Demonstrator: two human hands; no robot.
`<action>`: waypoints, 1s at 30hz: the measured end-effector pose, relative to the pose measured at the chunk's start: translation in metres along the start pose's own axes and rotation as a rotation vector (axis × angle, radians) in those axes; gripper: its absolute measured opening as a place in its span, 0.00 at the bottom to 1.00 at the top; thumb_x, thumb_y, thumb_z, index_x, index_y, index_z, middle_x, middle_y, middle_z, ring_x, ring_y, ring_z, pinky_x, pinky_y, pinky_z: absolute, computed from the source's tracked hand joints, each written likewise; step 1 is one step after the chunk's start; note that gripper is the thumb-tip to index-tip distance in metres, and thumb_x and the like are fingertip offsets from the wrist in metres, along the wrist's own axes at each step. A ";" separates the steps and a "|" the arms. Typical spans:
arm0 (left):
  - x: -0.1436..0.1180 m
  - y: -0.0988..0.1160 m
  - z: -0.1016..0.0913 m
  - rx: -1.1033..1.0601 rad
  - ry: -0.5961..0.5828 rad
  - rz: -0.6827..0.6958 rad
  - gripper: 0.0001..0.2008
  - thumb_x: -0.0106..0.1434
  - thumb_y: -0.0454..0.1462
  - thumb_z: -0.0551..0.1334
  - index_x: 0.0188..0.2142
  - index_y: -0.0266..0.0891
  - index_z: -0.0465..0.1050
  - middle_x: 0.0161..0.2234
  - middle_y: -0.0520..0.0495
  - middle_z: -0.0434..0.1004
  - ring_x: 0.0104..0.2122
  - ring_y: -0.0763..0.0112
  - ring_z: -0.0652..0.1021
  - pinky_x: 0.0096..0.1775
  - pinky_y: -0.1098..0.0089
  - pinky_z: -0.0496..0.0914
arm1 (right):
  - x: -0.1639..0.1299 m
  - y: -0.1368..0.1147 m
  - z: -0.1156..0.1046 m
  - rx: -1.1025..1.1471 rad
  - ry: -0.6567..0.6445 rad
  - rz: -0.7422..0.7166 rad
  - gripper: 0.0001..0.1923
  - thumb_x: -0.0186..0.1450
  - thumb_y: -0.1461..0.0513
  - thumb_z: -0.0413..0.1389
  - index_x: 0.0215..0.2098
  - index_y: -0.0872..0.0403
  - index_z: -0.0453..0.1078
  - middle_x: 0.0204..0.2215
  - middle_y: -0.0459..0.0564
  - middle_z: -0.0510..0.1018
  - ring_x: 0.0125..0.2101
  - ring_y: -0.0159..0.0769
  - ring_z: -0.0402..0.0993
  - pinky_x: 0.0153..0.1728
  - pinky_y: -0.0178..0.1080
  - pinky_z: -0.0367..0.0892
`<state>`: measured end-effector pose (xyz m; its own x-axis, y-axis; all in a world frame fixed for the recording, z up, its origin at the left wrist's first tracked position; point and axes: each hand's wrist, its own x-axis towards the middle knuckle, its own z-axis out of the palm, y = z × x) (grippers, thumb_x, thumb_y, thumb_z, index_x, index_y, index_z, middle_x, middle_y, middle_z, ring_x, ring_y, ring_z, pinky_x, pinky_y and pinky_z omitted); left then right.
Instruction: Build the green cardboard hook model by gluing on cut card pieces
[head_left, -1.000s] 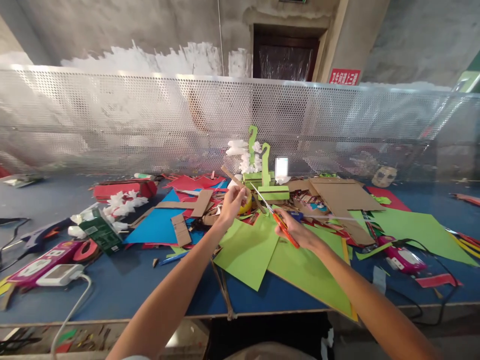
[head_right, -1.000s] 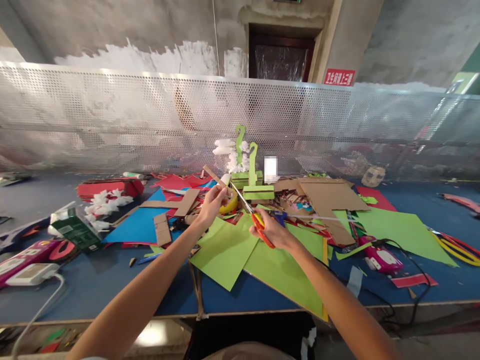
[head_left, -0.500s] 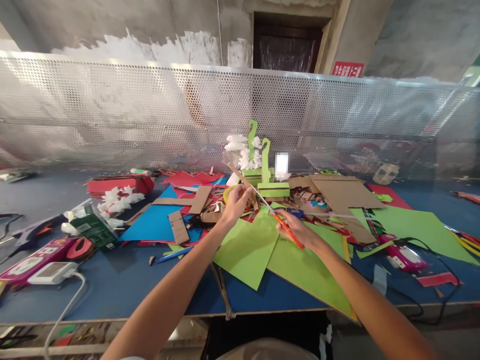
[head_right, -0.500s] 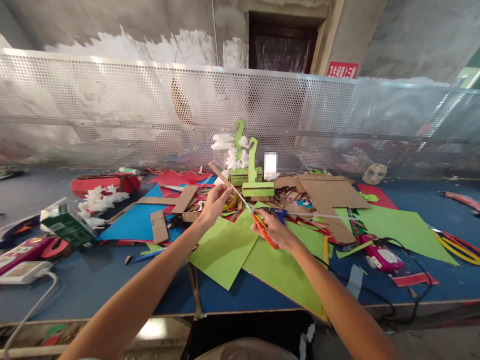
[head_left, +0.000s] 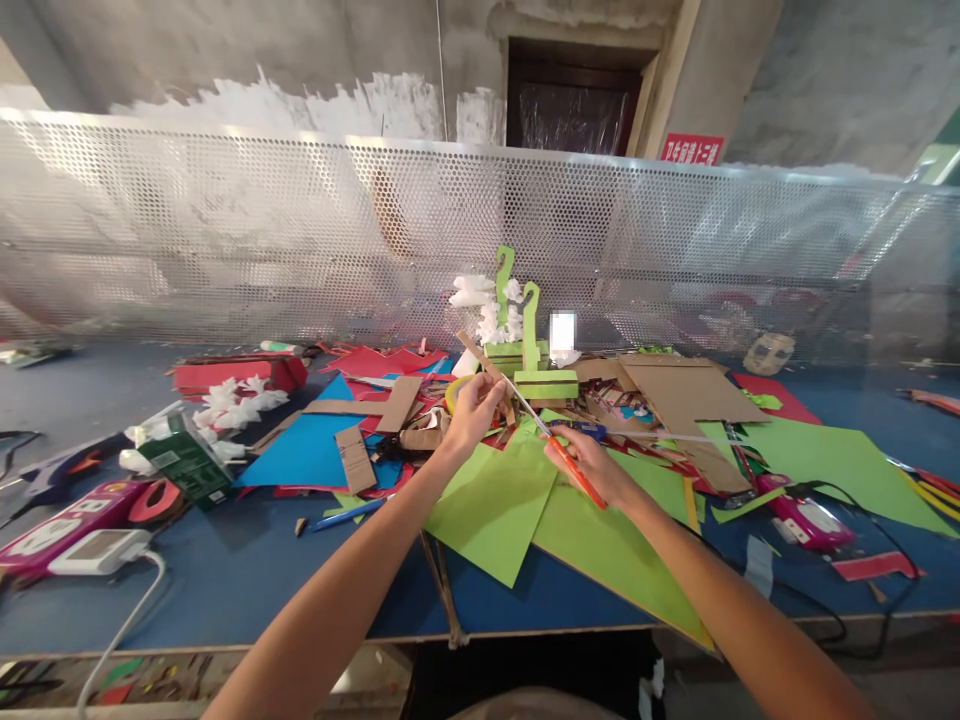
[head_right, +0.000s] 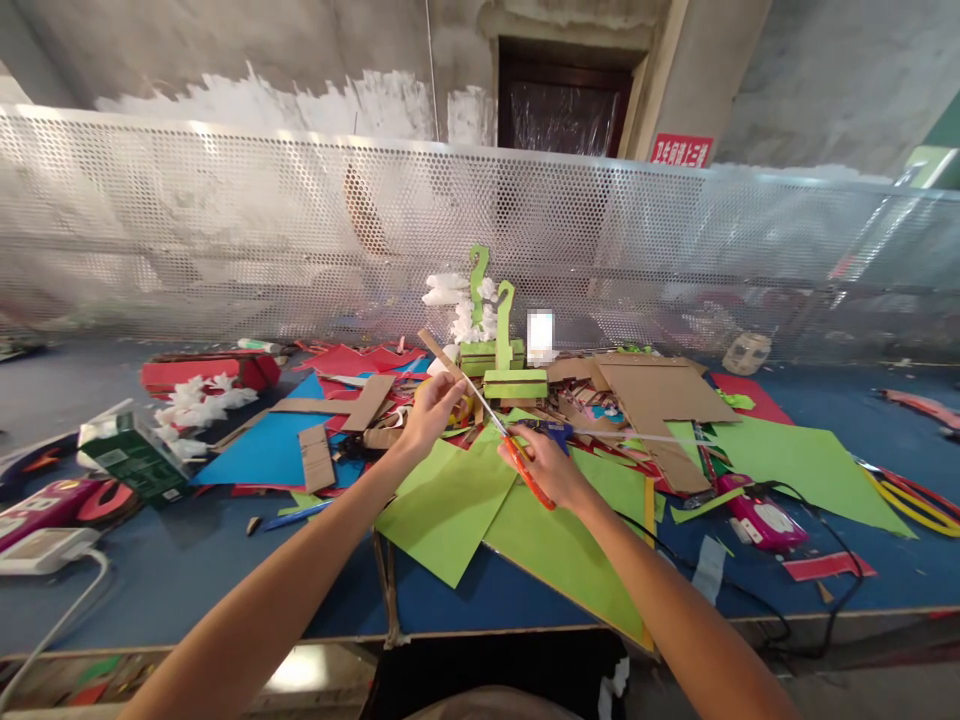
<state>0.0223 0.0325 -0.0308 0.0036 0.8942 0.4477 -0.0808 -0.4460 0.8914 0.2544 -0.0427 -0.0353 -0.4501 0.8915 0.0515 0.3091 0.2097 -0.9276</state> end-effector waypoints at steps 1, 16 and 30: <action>0.000 0.000 0.000 -0.001 -0.002 -0.002 0.23 0.61 0.57 0.69 0.32 0.40 0.68 0.26 0.52 0.74 0.23 0.74 0.75 0.26 0.74 0.68 | 0.000 0.000 0.000 -0.006 0.007 -0.001 0.29 0.69 0.39 0.56 0.54 0.51 0.70 0.21 0.38 0.56 0.19 0.29 0.49 0.20 0.33 0.46; -0.005 0.008 0.006 -0.026 0.026 -0.021 0.21 0.65 0.55 0.66 0.32 0.39 0.70 0.29 0.51 0.76 0.22 0.76 0.73 0.25 0.73 0.66 | -0.002 -0.001 0.001 -0.034 0.039 -0.035 0.27 0.68 0.40 0.57 0.52 0.52 0.72 0.19 0.38 0.55 0.18 0.29 0.48 0.20 0.34 0.43; -0.009 0.008 0.011 -0.037 -0.003 -0.043 0.22 0.64 0.56 0.65 0.30 0.40 0.69 0.22 0.53 0.73 0.18 0.76 0.71 0.22 0.73 0.61 | 0.003 0.008 0.005 0.056 0.028 -0.015 0.27 0.68 0.39 0.58 0.50 0.51 0.72 0.18 0.36 0.52 0.16 0.28 0.47 0.18 0.34 0.42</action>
<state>0.0330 0.0203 -0.0266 0.0105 0.9123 0.4094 -0.1173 -0.4054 0.9066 0.2512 -0.0404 -0.0442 -0.4308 0.8994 0.0746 0.2547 0.2004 -0.9460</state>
